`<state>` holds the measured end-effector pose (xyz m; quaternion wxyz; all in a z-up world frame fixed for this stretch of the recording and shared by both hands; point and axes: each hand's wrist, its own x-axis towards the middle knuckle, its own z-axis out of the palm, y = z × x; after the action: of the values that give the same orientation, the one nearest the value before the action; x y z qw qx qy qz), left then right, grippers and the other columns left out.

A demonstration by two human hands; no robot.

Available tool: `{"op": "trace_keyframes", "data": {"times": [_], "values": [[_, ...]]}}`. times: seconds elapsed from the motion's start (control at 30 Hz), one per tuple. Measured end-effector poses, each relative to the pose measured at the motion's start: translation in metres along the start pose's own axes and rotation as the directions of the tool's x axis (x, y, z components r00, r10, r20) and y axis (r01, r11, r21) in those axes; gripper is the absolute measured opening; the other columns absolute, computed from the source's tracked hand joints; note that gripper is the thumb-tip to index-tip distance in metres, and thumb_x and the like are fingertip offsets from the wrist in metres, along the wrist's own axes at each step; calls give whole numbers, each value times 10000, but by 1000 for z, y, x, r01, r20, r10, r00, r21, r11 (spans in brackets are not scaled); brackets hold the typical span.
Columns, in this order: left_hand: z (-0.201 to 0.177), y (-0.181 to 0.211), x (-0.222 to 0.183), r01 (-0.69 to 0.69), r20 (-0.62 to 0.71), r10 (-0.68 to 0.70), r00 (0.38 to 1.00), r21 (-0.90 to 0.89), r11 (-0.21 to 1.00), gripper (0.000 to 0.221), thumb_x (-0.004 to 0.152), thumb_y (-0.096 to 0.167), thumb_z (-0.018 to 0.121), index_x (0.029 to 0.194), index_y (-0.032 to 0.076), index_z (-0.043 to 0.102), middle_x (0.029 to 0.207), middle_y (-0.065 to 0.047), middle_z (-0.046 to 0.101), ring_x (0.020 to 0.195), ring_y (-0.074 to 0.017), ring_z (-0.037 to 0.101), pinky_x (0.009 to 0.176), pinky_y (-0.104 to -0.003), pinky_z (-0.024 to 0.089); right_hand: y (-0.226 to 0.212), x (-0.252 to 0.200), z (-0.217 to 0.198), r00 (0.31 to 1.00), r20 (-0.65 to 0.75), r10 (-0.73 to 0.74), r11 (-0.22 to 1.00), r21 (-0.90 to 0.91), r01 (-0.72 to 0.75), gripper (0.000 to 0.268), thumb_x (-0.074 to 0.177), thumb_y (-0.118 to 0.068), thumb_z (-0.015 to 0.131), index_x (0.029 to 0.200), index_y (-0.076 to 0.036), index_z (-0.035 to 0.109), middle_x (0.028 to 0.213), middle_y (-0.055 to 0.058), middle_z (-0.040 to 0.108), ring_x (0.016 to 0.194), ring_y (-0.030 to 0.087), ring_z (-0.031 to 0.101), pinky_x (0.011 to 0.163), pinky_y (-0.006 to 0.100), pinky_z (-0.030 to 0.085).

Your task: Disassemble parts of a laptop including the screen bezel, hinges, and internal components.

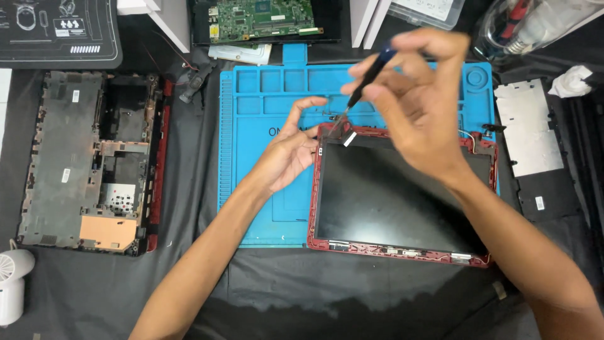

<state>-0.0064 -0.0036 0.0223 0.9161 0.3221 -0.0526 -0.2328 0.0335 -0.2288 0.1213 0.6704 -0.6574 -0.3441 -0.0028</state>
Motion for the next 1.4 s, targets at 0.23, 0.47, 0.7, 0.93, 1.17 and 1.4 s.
{"op": "trace_keyframes", "data": {"times": [0.23,0.47,0.7,0.93,1.17,1.4], "values": [[0,2,1,22,-2,-22,1000,40,999,426,969,-44,489,1378,72,452,1329,-183,618,1099,-207,670,968,-375,547,-27,22,-33,908,-347,235,925,368,-99,718,1064,45,567,1522,-176,60,1280,192,602,1029,287,731,867,431,667],[-4,-1,-2,19,13,-21,1000,129,991,270,948,-71,499,1187,2,602,1208,-75,625,1098,-151,636,1015,-339,524,-34,-3,-60,861,-424,281,855,518,-23,658,1205,65,532,1676,-108,106,1219,211,534,990,308,660,893,473,615],[-14,-7,-1,2,-1,-1,1000,204,979,86,989,2,613,1064,25,649,1097,-24,596,1060,-107,524,974,-285,437,-37,-12,-66,861,-427,277,861,507,-25,288,1226,60,478,1463,43,315,1256,165,535,1047,264,647,924,441,579],[-8,-3,-1,7,6,-8,1000,214,977,51,982,50,648,1030,34,656,1076,-15,603,1062,-105,521,980,-282,432,-33,-17,-71,885,-378,270,842,538,-27,124,1271,34,460,1391,63,450,1203,131,548,1081,207,631,983,411,560],[-9,-4,-2,0,-6,1,1000,207,978,63,990,45,638,1049,32,654,1088,-11,596,1062,-100,508,972,-270,417,-25,-23,-77,908,-349,232,877,479,-40,99,1257,-28,464,1321,43,493,1126,153,616,1057,203,654,1004,386,570],[-10,-5,-1,-5,6,4,1000,196,981,76,1018,57,629,1086,31,649,1121,-19,606,1084,-111,521,995,-288,433,-31,-7,-55,881,-397,258,883,467,-48,152,1226,27,465,1356,105,447,1163,158,553,1029,248,647,940,440,581]]}}
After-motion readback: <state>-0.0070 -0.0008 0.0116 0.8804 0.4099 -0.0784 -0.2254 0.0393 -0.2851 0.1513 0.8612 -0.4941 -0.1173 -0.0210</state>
